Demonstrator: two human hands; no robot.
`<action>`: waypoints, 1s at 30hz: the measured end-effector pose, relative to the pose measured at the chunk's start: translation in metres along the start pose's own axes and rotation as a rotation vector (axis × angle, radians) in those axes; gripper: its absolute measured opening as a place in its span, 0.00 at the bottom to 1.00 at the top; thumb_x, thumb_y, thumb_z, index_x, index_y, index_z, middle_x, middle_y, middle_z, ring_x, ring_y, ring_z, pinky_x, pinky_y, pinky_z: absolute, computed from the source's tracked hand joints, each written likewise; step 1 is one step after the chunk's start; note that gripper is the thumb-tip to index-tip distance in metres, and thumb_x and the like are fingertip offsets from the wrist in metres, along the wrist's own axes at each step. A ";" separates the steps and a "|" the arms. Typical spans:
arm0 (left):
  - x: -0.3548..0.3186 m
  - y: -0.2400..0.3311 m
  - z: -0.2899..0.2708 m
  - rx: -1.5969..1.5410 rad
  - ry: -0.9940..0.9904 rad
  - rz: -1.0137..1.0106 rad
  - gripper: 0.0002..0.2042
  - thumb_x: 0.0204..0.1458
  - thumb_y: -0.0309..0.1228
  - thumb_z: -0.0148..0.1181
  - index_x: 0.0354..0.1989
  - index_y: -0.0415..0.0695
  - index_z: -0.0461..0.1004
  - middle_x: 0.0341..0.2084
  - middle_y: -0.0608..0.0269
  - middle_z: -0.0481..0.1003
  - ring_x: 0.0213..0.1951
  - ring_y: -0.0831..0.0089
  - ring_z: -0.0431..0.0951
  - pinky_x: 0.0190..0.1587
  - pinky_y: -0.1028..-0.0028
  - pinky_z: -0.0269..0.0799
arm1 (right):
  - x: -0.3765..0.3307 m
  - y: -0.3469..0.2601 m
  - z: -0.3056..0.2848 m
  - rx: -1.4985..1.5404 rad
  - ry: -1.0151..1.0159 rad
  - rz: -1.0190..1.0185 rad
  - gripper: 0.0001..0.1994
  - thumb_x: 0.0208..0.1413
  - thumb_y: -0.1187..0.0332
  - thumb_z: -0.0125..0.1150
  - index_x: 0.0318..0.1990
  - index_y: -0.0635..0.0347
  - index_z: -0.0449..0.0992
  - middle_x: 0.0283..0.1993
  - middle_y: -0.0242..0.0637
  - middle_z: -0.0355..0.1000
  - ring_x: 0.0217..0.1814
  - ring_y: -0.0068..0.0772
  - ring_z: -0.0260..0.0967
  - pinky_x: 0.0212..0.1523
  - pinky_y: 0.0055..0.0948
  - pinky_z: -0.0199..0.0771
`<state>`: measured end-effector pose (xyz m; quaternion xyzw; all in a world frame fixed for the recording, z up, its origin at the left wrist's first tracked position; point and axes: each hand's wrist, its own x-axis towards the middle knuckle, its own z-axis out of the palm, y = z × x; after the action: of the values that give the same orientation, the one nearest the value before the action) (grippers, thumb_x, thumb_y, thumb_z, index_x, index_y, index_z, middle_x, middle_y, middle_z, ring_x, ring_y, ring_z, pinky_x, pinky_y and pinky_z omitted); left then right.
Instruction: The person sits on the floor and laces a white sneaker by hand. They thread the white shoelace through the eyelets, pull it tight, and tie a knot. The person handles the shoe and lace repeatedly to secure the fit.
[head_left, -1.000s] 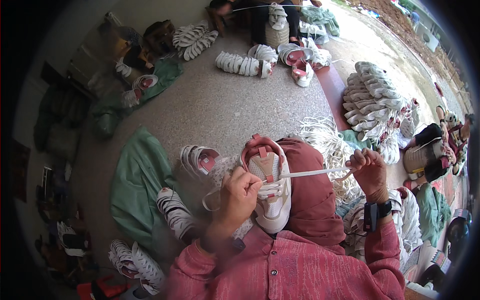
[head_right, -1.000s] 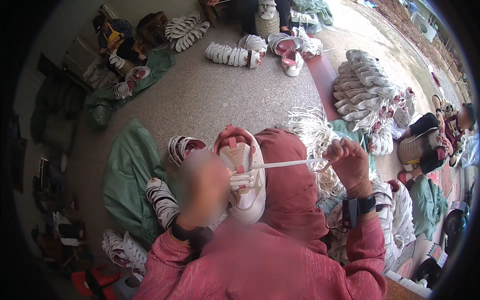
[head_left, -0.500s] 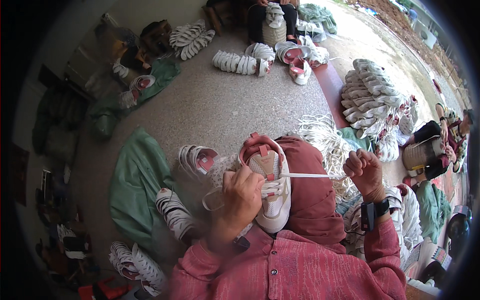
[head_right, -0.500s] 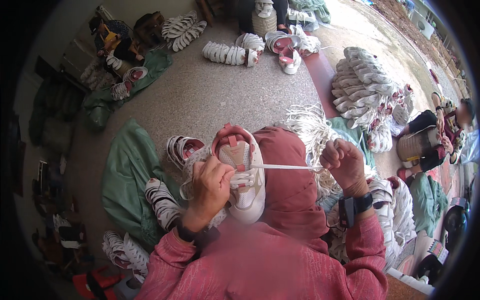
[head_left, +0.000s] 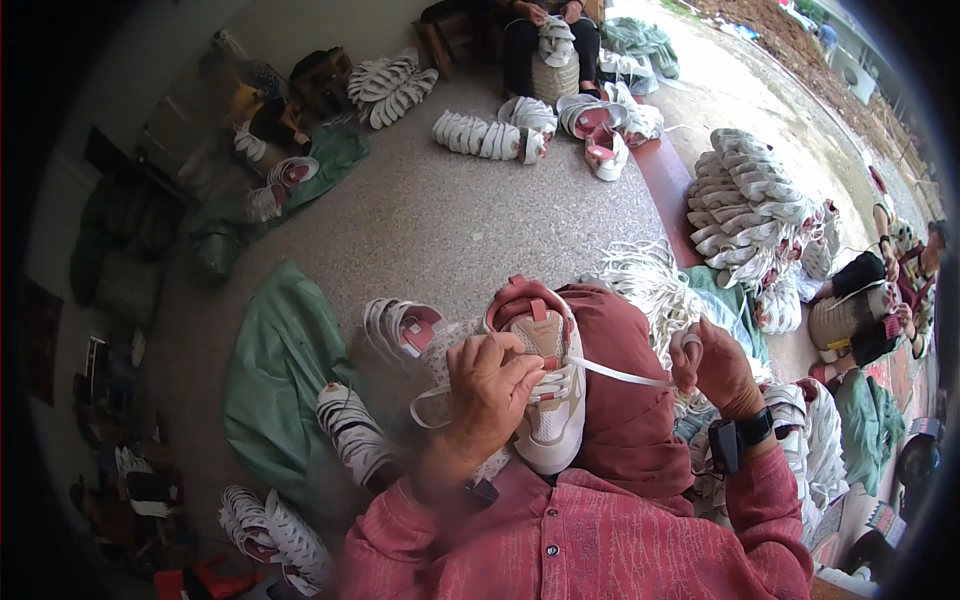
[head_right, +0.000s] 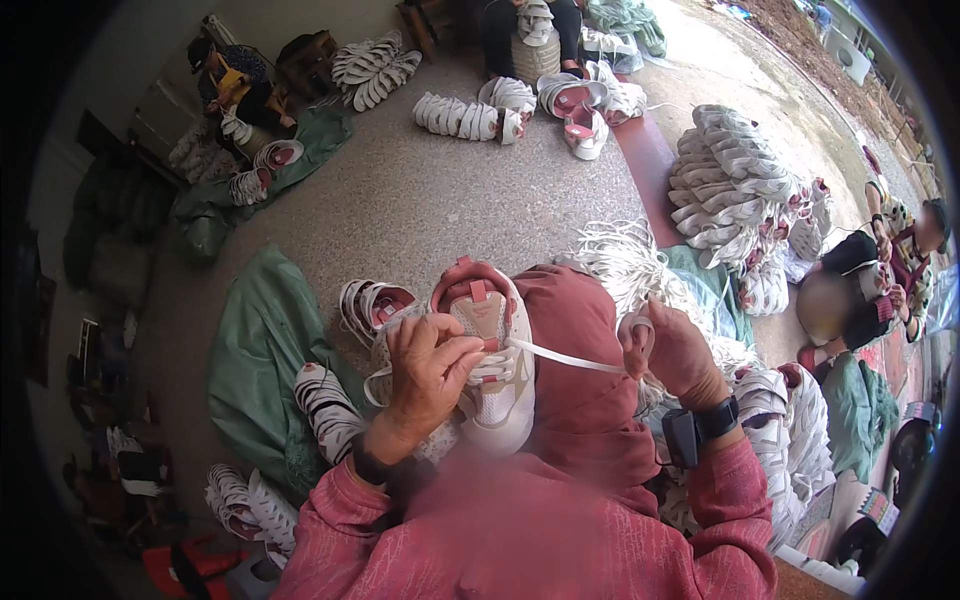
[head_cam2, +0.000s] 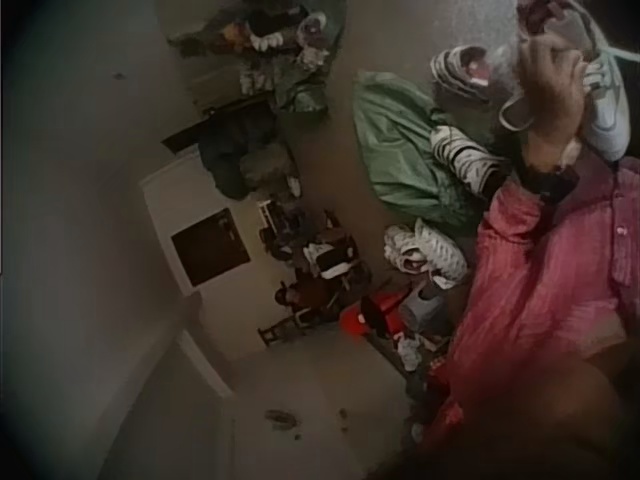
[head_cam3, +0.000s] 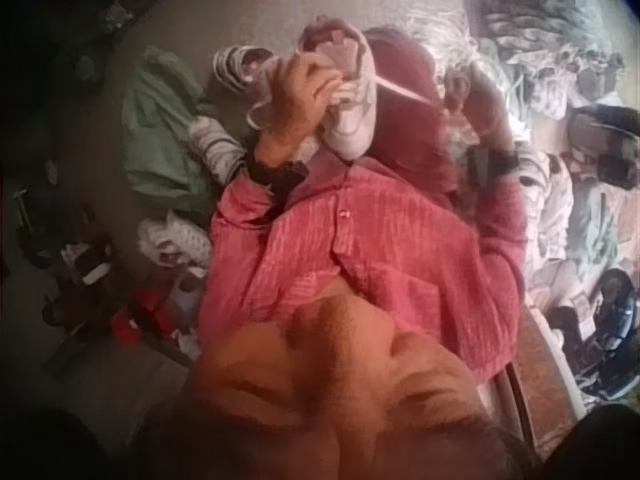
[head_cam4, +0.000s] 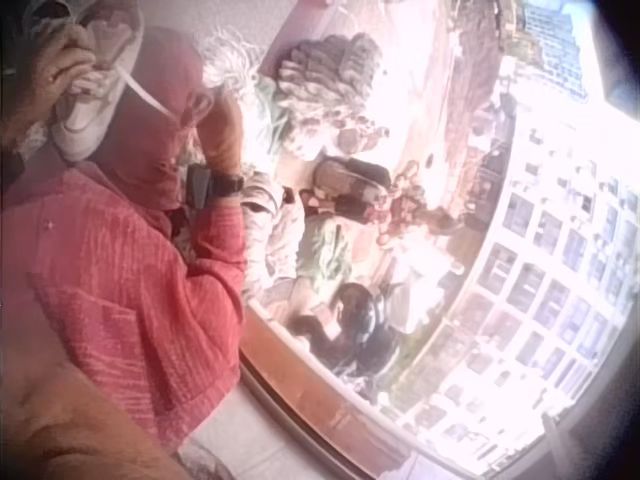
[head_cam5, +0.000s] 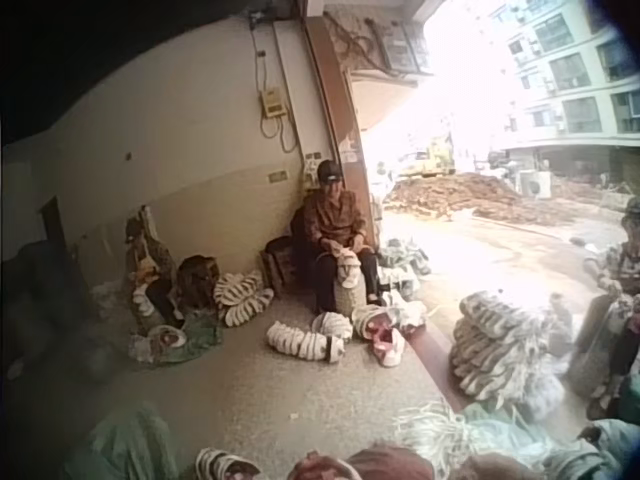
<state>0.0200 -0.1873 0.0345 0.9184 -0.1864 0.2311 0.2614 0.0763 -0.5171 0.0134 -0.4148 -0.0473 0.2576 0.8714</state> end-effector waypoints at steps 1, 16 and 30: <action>0.004 0.000 -0.009 0.021 0.018 0.034 0.12 0.45 0.31 0.72 0.39 0.47 0.80 0.43 0.62 0.73 0.44 0.65 0.74 0.52 0.67 0.61 | -0.002 -0.002 0.002 -0.084 0.013 -0.041 0.28 0.71 0.51 0.41 0.22 0.60 0.73 0.28 0.42 0.70 0.19 0.31 0.65 0.21 0.30 0.69; 0.048 -0.064 -0.007 -0.973 -0.695 -0.459 0.31 0.45 0.21 0.72 0.59 0.33 0.67 0.47 0.58 0.77 0.49 0.77 0.76 0.50 0.79 0.71 | 0.002 -0.007 0.087 -0.583 0.057 0.201 0.11 0.64 0.67 0.60 0.49 0.64 0.76 0.35 0.33 0.78 0.22 0.15 0.68 0.20 0.14 0.59; 0.042 -0.052 0.001 -0.397 -0.503 -0.300 0.33 0.34 0.33 0.79 0.54 0.42 0.75 0.36 0.63 0.79 0.37 0.79 0.75 0.41 0.74 0.70 | 0.044 0.057 0.125 -1.496 0.043 -0.311 0.08 0.59 0.68 0.61 0.44 0.58 0.75 0.33 0.42 0.77 0.34 0.48 0.77 0.32 0.42 0.74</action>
<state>0.0786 -0.1557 0.0351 0.8951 -0.1494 -0.0840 0.4115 0.0537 -0.3791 0.0467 -0.8879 -0.2500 0.0231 0.3855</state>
